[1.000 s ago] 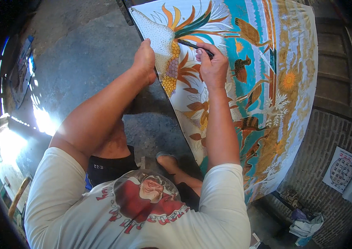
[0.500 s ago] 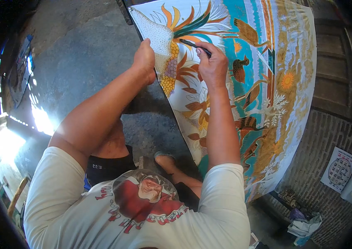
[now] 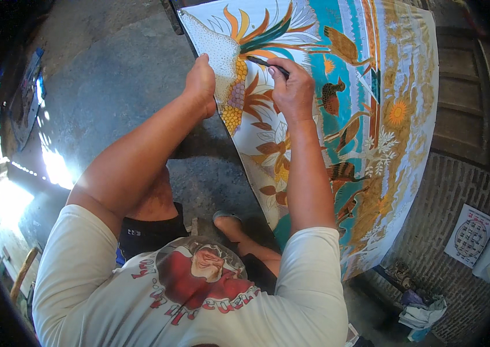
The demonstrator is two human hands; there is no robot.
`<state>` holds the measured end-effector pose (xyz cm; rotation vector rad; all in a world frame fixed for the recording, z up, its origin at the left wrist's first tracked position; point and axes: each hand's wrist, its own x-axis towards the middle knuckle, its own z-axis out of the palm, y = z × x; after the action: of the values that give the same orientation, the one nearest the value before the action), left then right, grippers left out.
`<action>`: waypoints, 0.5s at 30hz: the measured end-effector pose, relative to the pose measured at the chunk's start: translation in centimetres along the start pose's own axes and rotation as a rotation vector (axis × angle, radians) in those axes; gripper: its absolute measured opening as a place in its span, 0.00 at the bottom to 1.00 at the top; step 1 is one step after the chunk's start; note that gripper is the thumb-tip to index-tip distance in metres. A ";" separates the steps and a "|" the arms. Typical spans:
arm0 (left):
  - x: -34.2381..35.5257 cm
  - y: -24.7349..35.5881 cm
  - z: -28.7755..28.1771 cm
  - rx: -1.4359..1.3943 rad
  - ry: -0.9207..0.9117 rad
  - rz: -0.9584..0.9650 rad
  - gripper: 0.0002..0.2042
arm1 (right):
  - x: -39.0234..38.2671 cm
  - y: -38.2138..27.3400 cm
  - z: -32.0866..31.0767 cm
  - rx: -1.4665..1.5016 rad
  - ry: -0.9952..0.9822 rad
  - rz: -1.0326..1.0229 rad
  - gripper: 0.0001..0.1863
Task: Applying wax or paint to a large piece of fabric with floral and bird designs using a canting or brush.
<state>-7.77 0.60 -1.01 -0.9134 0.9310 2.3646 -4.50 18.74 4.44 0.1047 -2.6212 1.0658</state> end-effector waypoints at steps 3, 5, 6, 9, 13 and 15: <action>-0.3 0.1 0.1 -0.035 -0.026 0.002 0.34 | -0.2 0.0 -0.8 -0.052 0.021 0.007 0.07; 0.1 0.2 -0.4 -0.006 0.013 0.012 0.34 | -0.1 -0.7 -0.9 -0.067 0.023 0.022 0.06; 0.4 0.2 -0.5 -0.006 0.012 0.011 0.34 | 0.0 -1.0 -1.0 -0.037 0.040 0.024 0.06; 0.6 0.1 -0.5 -0.032 -0.014 0.004 0.34 | 0.4 -1.5 -0.7 0.007 0.040 -0.025 0.06; -0.1 0.1 0.2 -0.009 0.010 0.017 0.34 | 0.5 -0.6 -0.6 -0.052 -0.002 -0.056 0.06; 0.0 0.1 0.1 0.002 0.016 0.028 0.34 | 0.2 -0.2 -0.9 -0.084 0.006 -0.045 0.06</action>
<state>-7.85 0.64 -0.90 -0.9259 0.9584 2.3829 -4.44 19.29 5.24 0.1413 -2.6411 0.9388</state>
